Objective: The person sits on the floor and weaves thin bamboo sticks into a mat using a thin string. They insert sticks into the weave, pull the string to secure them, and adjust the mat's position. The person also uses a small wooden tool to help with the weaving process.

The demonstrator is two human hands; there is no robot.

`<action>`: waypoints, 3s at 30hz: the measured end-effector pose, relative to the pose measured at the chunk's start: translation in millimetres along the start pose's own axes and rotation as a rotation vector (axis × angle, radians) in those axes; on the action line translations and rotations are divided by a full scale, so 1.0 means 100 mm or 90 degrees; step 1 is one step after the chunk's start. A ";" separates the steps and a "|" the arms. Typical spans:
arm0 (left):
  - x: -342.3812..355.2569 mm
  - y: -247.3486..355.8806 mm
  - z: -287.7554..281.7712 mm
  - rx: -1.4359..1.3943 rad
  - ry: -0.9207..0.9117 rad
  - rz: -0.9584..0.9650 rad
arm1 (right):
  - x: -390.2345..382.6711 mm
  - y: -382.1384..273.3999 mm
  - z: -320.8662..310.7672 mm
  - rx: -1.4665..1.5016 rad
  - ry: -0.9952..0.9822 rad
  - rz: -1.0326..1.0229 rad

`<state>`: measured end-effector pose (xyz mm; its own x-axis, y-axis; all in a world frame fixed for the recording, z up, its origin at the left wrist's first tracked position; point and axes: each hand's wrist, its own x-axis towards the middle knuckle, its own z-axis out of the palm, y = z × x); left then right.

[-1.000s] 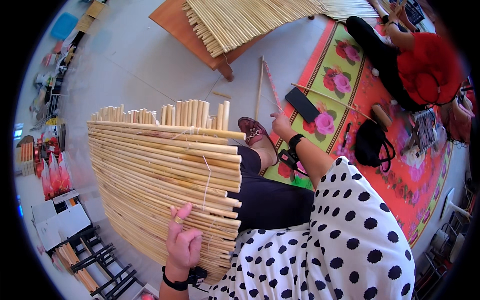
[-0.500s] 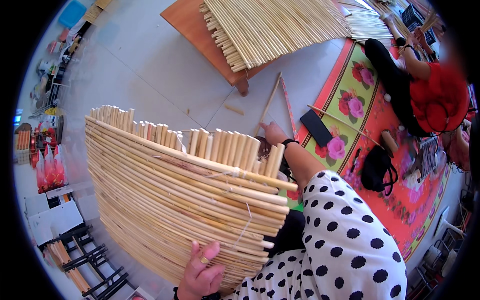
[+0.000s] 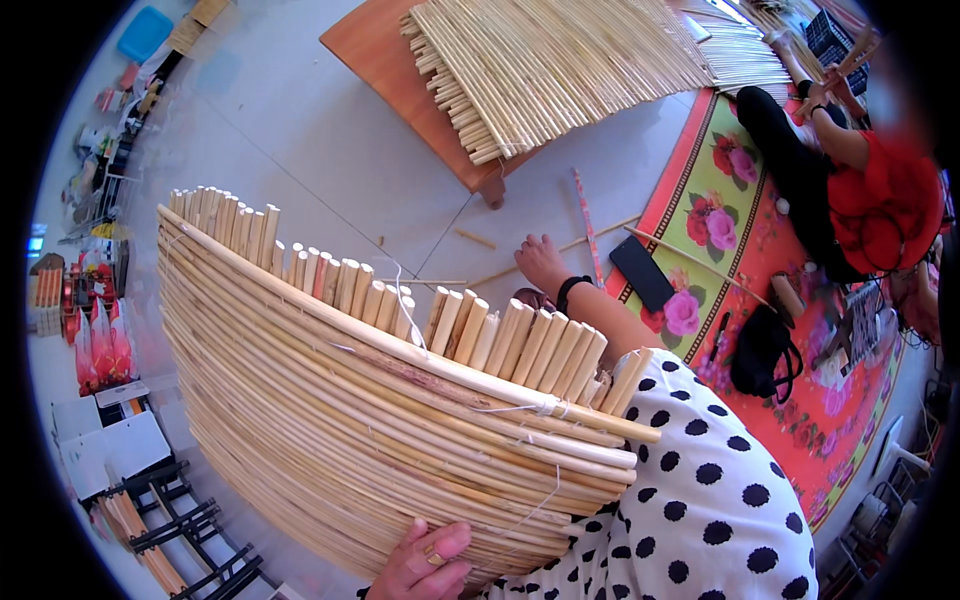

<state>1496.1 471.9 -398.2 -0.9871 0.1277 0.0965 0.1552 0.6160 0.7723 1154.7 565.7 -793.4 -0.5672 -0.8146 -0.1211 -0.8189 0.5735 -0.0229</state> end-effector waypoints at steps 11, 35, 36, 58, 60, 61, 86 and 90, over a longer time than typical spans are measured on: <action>0.02 0.10 0.07 0.058 0.059 -0.001 | -0.16 0.19 -0.14 0.182 0.027 0.117; 0.07 0.10 0.05 0.031 0.038 0.004 | 0.08 0.34 -0.94 0.343 0.344 0.087; 0.05 0.09 0.06 0.024 0.042 0.013 | -0.01 0.41 -1.16 0.410 0.361 0.104; 0.09 0.26 0.35 0.122 0.168 0.094 | -2.40 0.29 -3.45 1.332 0.214 0.028; 0.07 0.25 0.37 0.119 0.175 0.093 | -2.59 0.20 -3.42 1.396 0.117 0.012; 0.05 0.22 0.40 0.121 0.177 0.102 | -2.69 0.14 -3.38 1.430 0.060 0.010; 0.02 0.19 0.46 0.119 0.180 0.117 | -3.80 -0.49 -3.35 0.565 0.061 0.090; 0.03 0.20 0.46 0.145 0.179 0.127 | -3.78 -0.55 -3.30 0.562 0.107 0.081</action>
<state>1498.5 520.5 -411.6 -0.9042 0.0645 0.4221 0.3181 0.7613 0.5650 1385.3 813.7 -419.3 -0.7113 -0.7022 -0.0301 -0.4228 0.4617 -0.7798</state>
